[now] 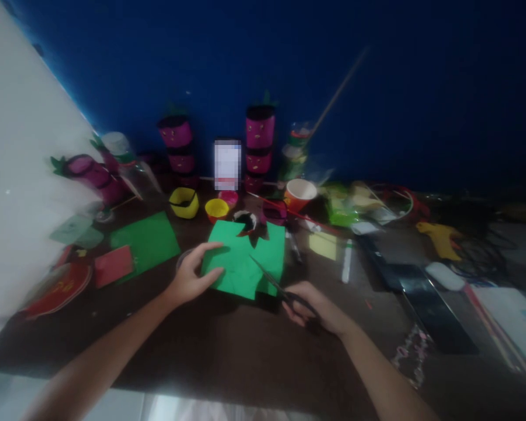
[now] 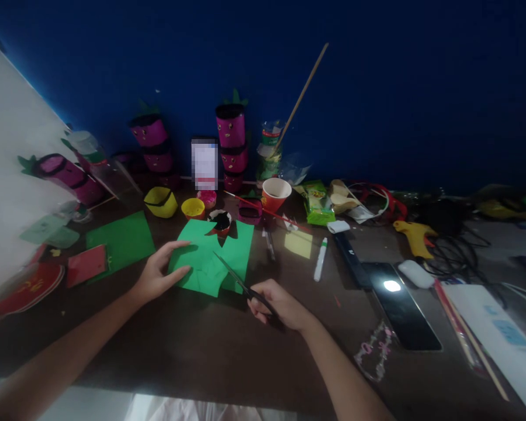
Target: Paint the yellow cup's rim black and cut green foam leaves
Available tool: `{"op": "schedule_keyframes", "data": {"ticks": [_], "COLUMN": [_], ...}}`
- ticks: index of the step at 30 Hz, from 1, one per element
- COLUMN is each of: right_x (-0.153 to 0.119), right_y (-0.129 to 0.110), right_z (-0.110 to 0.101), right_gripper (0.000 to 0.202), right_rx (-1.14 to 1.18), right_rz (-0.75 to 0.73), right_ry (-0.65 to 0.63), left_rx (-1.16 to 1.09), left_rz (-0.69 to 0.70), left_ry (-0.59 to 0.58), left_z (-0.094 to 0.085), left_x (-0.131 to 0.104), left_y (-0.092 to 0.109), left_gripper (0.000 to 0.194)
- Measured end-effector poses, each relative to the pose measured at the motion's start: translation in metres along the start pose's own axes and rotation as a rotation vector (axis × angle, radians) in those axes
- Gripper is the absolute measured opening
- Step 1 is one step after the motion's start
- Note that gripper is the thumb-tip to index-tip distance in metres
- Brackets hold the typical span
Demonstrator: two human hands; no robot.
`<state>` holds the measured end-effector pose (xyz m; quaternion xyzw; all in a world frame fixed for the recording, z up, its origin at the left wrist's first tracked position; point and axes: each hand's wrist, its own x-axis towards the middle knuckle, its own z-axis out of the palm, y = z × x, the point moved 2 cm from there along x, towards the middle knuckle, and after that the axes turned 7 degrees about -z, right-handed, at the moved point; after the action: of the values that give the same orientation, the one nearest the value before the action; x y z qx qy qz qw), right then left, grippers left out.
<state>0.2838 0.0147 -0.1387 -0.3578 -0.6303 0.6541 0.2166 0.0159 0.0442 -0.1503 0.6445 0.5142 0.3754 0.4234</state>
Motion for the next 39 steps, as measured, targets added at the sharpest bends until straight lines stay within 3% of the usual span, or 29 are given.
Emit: {"op": "schedule_keyframes", "data": {"ticks": [11, 20, 25, 39], "right_x": [0.000, 0.000, 0.001, -0.001], "right_y": [-0.003, 0.012, 0.010, 0.011], "right_z": [0.002, 0.002, 0.002, 0.003], "right_gripper": [0.062, 0.056, 0.056, 0.058], "right_rx": [0.042, 0.118, 0.144, 0.165], "right_rz": [0.009, 0.077, 0.058, 0.076], "right_ry": [-0.006, -0.053, -0.055, -0.039], "left_rx": [-0.049, -0.058, -0.005, 0.010], "left_rz": [-0.020, -0.005, -0.031, -0.015], "left_ry": [0.103, 0.220, 0.215, 0.195], "left_z": [0.001, 0.001, -0.001, 0.000], "left_x": [0.002, 0.003, 0.002, 0.002], "left_y": [-0.002, 0.004, 0.006, 0.003], "left_gripper": [0.043, 0.036, 0.028, 0.028]}}
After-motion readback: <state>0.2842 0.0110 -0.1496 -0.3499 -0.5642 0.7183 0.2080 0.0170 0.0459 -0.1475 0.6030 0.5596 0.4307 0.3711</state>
